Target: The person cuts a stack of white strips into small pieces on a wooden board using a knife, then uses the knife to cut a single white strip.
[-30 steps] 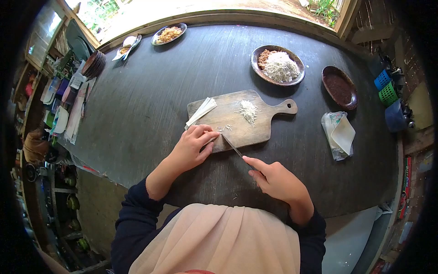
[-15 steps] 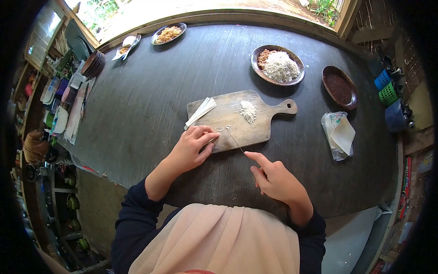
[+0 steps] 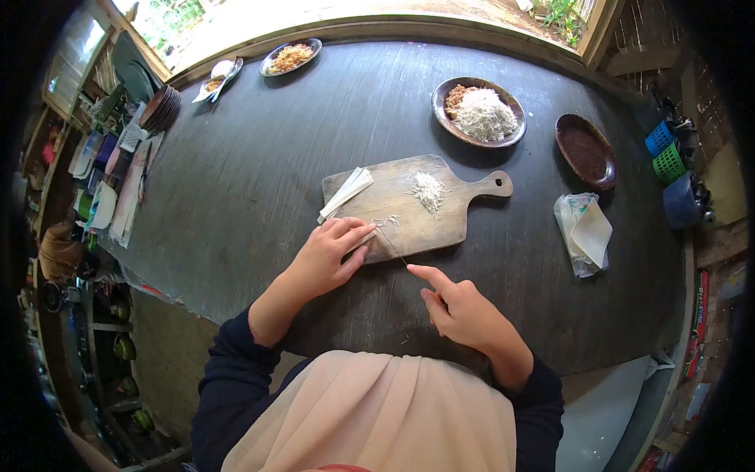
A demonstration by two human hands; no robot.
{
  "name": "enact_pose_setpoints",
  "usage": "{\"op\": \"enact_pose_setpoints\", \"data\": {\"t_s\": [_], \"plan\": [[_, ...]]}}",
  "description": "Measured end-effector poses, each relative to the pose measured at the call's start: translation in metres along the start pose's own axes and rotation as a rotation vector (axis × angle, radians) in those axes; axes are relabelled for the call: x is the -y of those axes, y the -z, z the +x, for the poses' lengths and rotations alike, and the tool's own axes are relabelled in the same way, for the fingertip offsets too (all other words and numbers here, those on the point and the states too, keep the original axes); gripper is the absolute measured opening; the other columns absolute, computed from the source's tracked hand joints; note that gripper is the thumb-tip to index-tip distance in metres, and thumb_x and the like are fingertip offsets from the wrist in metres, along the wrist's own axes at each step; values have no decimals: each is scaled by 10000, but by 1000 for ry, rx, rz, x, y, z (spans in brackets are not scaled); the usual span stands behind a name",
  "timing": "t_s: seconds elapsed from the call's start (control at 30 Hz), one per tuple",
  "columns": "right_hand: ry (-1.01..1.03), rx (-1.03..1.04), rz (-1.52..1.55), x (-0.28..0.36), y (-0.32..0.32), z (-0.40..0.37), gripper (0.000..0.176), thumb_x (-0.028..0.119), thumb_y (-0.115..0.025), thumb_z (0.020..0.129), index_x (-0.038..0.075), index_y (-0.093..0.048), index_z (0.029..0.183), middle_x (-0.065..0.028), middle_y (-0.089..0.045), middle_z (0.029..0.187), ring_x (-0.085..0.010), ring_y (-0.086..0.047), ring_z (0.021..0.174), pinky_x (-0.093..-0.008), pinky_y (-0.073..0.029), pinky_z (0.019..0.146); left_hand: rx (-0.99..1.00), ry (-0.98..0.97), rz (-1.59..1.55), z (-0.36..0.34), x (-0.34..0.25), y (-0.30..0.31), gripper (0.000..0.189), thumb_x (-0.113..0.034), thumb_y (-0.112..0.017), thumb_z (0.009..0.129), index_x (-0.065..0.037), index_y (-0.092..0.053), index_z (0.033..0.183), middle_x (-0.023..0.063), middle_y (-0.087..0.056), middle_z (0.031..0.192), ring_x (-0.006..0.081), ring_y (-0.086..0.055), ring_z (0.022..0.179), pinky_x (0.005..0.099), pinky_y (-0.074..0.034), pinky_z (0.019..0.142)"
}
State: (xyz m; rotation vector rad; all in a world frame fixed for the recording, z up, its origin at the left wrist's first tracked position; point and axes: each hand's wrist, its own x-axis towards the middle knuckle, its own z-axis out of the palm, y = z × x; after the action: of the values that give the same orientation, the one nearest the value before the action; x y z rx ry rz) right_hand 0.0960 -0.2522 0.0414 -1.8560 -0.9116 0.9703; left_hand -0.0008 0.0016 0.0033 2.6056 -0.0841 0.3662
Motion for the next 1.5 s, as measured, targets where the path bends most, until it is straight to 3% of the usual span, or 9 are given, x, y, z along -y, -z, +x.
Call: {"op": "enact_pose_setpoints", "data": {"t_s": [0.77,1.5], "plan": [[16,7,21,-3,4,5,385,46,-493,984,85,-506,1366,-42,-571,595,-95,-537,473,-259,-458,505,-31,-68,125,-2,5,-6,395,-234,-619,919,-53,-616,1269,73,-603,1163,243,-559,1032,394,-465,878],[16,-7,16,-4,4,6,391,42,-498,980,91,-522,1367,-37,-560,581,-92,-537,467,-256,-460,499,16,-17,107,-2,5,-6,413,-234,-646,919,-85,-608,1303,73,-593,1204,259,-550,1085,410,-441,938]]}}
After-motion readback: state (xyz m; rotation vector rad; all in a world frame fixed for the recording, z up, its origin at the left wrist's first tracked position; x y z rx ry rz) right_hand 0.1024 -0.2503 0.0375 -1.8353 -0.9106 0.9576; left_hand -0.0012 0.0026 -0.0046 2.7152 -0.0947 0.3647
